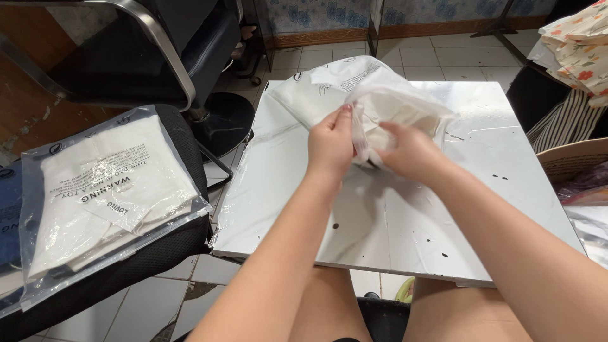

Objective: The person unboxes and unwraps a white dress from plastic packaging and proceeds to smooth it out on a table to inspect it.

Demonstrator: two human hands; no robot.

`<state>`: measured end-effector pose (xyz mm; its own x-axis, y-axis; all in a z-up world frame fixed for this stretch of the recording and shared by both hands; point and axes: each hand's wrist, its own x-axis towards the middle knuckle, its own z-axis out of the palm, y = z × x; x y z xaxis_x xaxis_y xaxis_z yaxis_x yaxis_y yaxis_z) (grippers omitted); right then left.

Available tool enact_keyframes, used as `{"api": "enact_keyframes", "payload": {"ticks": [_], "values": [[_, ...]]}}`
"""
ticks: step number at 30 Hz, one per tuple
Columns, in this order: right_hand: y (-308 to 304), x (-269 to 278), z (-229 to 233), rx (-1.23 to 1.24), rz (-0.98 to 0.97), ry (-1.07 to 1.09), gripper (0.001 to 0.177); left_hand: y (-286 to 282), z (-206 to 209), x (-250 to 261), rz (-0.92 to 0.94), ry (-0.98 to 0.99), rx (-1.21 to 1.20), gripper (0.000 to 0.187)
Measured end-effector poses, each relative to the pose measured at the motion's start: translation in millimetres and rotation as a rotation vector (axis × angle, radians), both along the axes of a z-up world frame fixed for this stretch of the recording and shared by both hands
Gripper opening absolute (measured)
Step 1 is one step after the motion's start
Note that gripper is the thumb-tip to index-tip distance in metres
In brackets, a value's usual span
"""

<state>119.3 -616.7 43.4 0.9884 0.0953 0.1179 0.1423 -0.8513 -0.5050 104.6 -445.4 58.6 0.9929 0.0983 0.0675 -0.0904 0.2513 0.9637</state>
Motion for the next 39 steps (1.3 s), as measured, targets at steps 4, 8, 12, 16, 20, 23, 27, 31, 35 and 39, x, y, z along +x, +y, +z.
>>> {"api": "enact_keyframes", "payload": {"ticks": [4, 8, 12, 16, 20, 23, 27, 31, 35, 39], "values": [[25.1, 17.1, 4.4, -0.396, -0.159, 0.232, 0.08, 7.7, 10.1, -19.5, -0.074, 0.133, -0.019, 0.039], [42.4, 41.0, 4.1, -0.224, -0.053, 0.035, 0.074, 17.6, 13.8, -12.9, -0.03, 0.114, 0.027, 0.038], [49.9, 50.3, -22.6, -0.121, -0.094, 0.13, 0.043, 23.0, 9.4, -5.4, -0.038, 0.04, 0.122, 0.043], [37.8, 68.1, -27.5, -0.469, 0.027, -0.004, 0.034, 40.8, 8.9, -13.9, -0.007, 0.308, 0.154, 0.068], [35.0, 26.4, -11.4, 0.043, -0.041, 0.009, 0.032, 49.1, 9.6, -31.9, -0.16, 0.464, -0.153, 0.075], [60.5, -4.5, 27.9, 0.352, 0.081, 0.04, 0.03, 31.9, 18.0, -31.0, -0.301, 0.421, -0.595, 0.086], [85.5, -32.0, 74.0, 0.63, 0.166, 0.231, 0.028, 30.3, 22.4, 5.6, -0.239, 0.204, -0.781, 0.089], [48.6, -19.9, 77.0, 0.761, 0.065, 0.303, 0.026, 59.9, 14.8, 49.5, -0.141, 0.052, -0.791, 0.075], [-49.8, 13.9, 38.4, 1.213, -0.059, -0.014, 0.024, 100.8, 25.0, 48.5, 0.171, 0.037, -0.807, 0.069], [-111.6, 15.6, 31.2, 0.774, -0.565, -0.402, 0.029, 125.1, 33.4, 16.9, 0.271, 0.193, -0.554, 0.098]]}}
